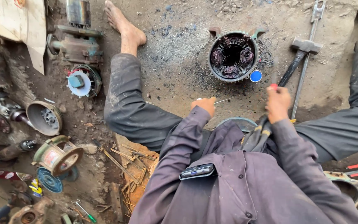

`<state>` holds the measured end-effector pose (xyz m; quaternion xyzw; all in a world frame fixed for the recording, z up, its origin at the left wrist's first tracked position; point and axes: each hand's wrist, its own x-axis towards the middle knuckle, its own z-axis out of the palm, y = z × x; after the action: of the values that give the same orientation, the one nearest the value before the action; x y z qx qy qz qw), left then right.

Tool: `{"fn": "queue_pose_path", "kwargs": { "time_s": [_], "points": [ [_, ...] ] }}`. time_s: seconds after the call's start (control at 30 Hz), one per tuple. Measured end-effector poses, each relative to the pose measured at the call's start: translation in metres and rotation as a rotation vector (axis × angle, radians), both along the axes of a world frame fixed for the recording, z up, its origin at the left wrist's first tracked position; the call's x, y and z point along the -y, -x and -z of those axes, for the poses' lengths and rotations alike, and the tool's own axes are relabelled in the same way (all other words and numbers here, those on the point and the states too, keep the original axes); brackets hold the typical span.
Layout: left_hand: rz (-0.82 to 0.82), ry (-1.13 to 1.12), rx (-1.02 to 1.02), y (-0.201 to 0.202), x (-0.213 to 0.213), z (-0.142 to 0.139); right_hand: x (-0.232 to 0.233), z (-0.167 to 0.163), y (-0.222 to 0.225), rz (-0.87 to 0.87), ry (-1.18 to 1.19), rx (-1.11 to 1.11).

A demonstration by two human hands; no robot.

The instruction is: The person sits on the ground and uses pliers to pull and adjust copper windings inside a motor stator. They then use a screwdriver and hammer to tap and reposition the coils within the stator slots.

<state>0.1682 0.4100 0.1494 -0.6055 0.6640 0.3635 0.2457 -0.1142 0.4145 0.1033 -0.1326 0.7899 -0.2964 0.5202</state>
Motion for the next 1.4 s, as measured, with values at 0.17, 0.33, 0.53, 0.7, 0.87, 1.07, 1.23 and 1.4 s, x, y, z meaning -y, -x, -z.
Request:
{"fn": "queue_pose_path", "kwargs": {
  "time_s": [0.17, 0.33, 0.53, 0.7, 0.87, 1.07, 1.23, 1.4],
  "points": [
    [-0.097, 0.507, -0.113, 0.025, 0.012, -0.013, -0.002, -0.076, 0.040, -0.163, 0.436, -0.108],
    [-0.401, 0.595, -0.351, 0.028, 0.046, -0.035, 0.019, -0.127, 0.047, -0.346, 0.334, 0.238],
    [-0.289, 0.791, -0.342, 0.034, 0.071, -0.021, 0.032, -0.138, 0.010, -0.410, 0.489, 0.164],
    [-0.279, 0.688, -0.405, 0.032, 0.074, 0.002, 0.033, -0.149, 0.003, -0.394, 0.436, 0.345],
    [-0.284, 0.584, -0.437, 0.027, 0.073, 0.000, 0.033, -0.159, -0.006, -0.486, 0.099, 0.423],
    [-0.322, 0.627, -0.401, 0.022, 0.081, -0.019, 0.033, -0.164, -0.009, -0.528, -0.113, 0.404],
    [-0.260, 0.371, -0.195, 0.027, 0.114, -0.009, 0.030, -0.166, -0.002, -0.530, -0.060, 0.383],
    [-0.232, 0.202, -0.209, 0.035, 0.142, 0.004, 0.027, -0.167, 0.002, -0.524, -0.123, 0.420]
  ]
}}
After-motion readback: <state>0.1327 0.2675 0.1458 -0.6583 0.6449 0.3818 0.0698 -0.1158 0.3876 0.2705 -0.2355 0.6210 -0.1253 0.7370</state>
